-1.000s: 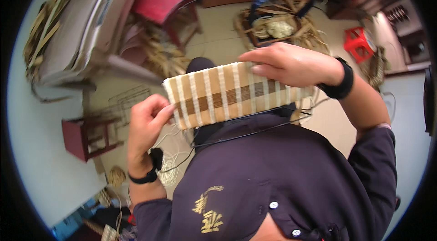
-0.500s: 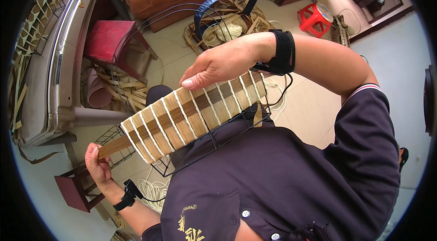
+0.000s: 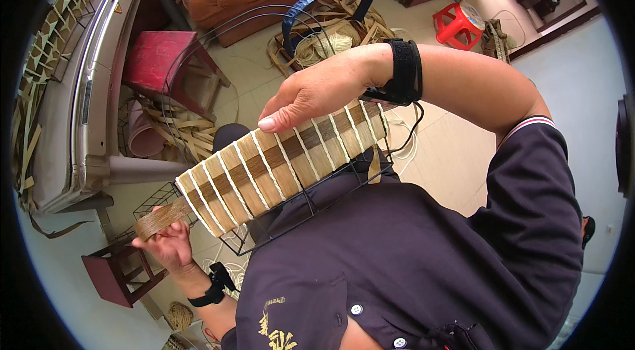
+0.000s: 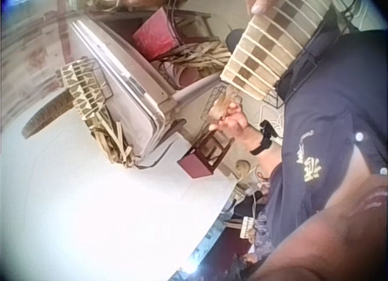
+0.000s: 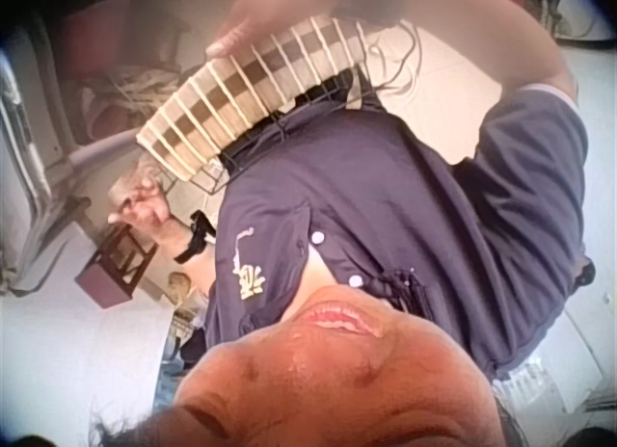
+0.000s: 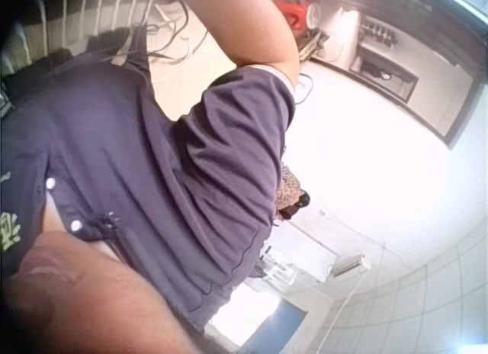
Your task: The person weaves thin wooden slats into a wire frame by hand, inserting and overlapping the slats to create the basket wall.
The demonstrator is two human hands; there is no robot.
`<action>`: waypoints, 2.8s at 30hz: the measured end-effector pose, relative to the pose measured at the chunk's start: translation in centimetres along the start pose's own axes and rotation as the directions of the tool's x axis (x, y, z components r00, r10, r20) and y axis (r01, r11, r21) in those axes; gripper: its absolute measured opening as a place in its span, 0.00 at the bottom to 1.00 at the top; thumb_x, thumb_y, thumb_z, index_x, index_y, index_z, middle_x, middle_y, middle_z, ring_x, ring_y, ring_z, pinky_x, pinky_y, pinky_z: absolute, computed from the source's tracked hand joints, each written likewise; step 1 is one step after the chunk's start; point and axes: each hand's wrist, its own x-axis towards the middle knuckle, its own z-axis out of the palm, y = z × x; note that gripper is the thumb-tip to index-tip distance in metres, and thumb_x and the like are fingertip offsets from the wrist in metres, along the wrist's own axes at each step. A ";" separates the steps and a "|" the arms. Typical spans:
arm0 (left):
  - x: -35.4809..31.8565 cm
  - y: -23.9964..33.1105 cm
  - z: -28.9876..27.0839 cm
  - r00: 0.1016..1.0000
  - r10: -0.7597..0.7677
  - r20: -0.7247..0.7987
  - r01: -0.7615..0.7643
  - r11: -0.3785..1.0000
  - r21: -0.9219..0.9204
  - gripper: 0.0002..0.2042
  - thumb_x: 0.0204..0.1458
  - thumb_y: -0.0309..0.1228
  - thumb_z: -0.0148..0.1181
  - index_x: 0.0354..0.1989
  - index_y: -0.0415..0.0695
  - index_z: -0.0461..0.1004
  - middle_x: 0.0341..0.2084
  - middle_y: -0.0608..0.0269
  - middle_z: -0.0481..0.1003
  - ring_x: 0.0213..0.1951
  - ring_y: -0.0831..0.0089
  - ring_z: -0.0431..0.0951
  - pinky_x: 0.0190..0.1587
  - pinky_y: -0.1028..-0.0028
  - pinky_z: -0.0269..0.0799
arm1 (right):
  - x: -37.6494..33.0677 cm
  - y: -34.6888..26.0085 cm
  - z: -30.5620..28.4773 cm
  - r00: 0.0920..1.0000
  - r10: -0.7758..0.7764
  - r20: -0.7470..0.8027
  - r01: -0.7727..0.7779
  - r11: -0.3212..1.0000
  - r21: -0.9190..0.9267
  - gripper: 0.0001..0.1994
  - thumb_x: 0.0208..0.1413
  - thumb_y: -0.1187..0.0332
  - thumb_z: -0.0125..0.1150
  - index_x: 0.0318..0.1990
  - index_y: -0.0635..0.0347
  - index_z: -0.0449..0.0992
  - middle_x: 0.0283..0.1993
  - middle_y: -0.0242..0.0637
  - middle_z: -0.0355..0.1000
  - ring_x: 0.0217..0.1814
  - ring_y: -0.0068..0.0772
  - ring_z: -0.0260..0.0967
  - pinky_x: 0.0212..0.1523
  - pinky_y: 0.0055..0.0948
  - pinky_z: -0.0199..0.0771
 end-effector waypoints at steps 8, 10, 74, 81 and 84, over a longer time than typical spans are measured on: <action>0.0 -2.1 6.1 0.978 0.130 0.162 0.013 0.741 -0.672 0.59 0.42 0.50 0.81 0.78 0.48 0.45 0.68 0.51 0.66 0.67 0.61 0.68 0.69 0.64 0.66 | -0.4 -0.2 0.0 1.000 0.000 -0.028 0.000 1.000 0.020 0.42 0.70 0.34 0.39 0.68 0.70 0.68 0.65 0.51 0.72 0.68 0.43 0.68 0.71 0.37 0.64; 0.1 -3.4 8.6 0.984 0.134 0.114 -0.022 0.736 -0.676 0.59 0.42 0.49 0.81 0.78 0.49 0.44 0.70 0.52 0.64 0.69 0.61 0.65 0.72 0.62 0.62 | -0.5 -0.2 -0.1 0.999 0.007 -0.039 -0.007 1.000 0.007 0.42 0.70 0.34 0.39 0.68 0.70 0.68 0.65 0.51 0.72 0.69 0.44 0.67 0.71 0.37 0.64; 6.3 -8.4 1.8 0.976 -0.214 -0.040 0.217 0.972 0.092 0.22 0.66 0.48 0.58 0.56 0.42 0.77 0.47 0.64 0.80 0.49 0.77 0.77 0.54 0.70 0.72 | -0.7 -0.2 3.1 0.832 0.108 -0.544 0.085 0.944 0.318 0.12 0.67 0.63 0.62 0.41 0.64 0.78 0.32 0.25 0.76 0.34 0.16 0.68 0.37 0.19 0.68; 6.8 0.1 8.6 0.997 0.041 0.060 -0.047 0.993 0.104 0.10 0.65 0.32 0.59 0.44 0.39 0.82 0.35 0.64 0.84 0.33 0.78 0.82 0.40 0.76 0.78 | 1.1 6.3 1.8 0.769 -0.001 -0.639 0.413 0.764 0.496 0.16 0.68 0.60 0.54 0.45 0.67 0.79 0.41 0.35 0.80 0.42 0.23 0.77 0.47 0.23 0.74; 6.7 0.9 10.5 0.958 0.259 0.123 -0.278 0.945 0.171 0.09 0.64 0.31 0.60 0.43 0.39 0.83 0.35 0.64 0.84 0.34 0.79 0.81 0.41 0.77 0.77 | 3.4 6.4 2.5 0.771 0.001 -0.637 0.495 0.630 0.599 0.16 0.67 0.62 0.55 0.46 0.70 0.79 0.45 0.38 0.80 0.47 0.27 0.75 0.52 0.30 0.73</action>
